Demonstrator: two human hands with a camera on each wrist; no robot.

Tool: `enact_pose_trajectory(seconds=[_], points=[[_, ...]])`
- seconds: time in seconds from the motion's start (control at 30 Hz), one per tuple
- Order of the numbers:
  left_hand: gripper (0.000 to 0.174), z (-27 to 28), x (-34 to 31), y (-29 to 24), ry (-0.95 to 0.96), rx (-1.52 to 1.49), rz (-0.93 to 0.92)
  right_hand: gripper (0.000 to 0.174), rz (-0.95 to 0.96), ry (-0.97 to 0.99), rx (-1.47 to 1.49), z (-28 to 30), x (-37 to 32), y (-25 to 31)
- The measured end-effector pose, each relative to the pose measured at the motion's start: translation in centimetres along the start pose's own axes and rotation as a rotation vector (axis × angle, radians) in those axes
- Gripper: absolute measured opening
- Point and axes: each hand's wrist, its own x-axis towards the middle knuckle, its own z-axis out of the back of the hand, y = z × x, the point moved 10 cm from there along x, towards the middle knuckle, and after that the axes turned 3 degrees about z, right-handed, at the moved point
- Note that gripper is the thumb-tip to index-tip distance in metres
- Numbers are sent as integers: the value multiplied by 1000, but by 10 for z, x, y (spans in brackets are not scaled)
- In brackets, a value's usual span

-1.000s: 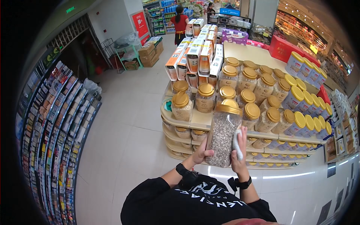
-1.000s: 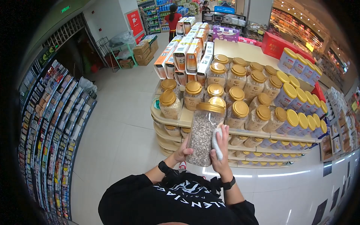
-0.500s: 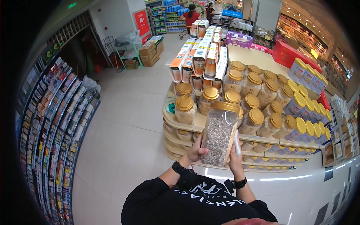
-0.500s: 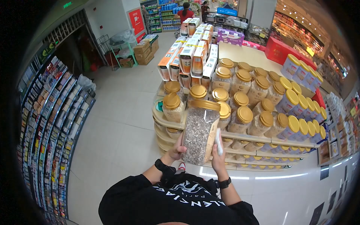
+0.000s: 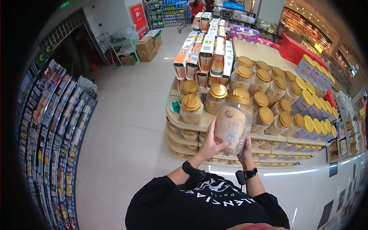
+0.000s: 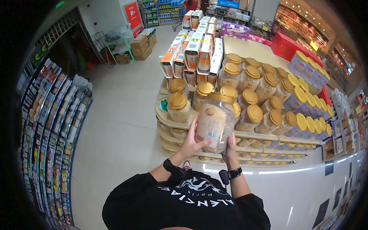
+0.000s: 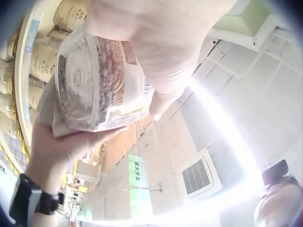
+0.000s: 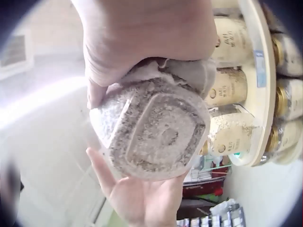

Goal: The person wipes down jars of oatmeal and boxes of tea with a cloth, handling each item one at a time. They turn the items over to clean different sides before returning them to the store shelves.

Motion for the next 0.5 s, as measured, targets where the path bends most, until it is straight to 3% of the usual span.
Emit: enact_pose_trajectory(seconds=[0.07,0.13,0.23,0.33,0.47,0.5], points=[[119,9,3,3,-37,12,115,96,-164,-95,215,18,-3,-29],[108,16,14,8,-24,86,191,103,-189,-164,257,14,-5,-33],[91,9,27,0,15,94,85,103,-141,-102,396,25,-3,-54],[88,8,34,43,55,-476,464,103,-204,-173,307,46,-12,-75],[79,32,45,64,49,-489,464,78,-64,-131,-74,48,4,-50],[86,37,47,55,16,-486,418,65,-96,-207,-204,62,6,-44]])
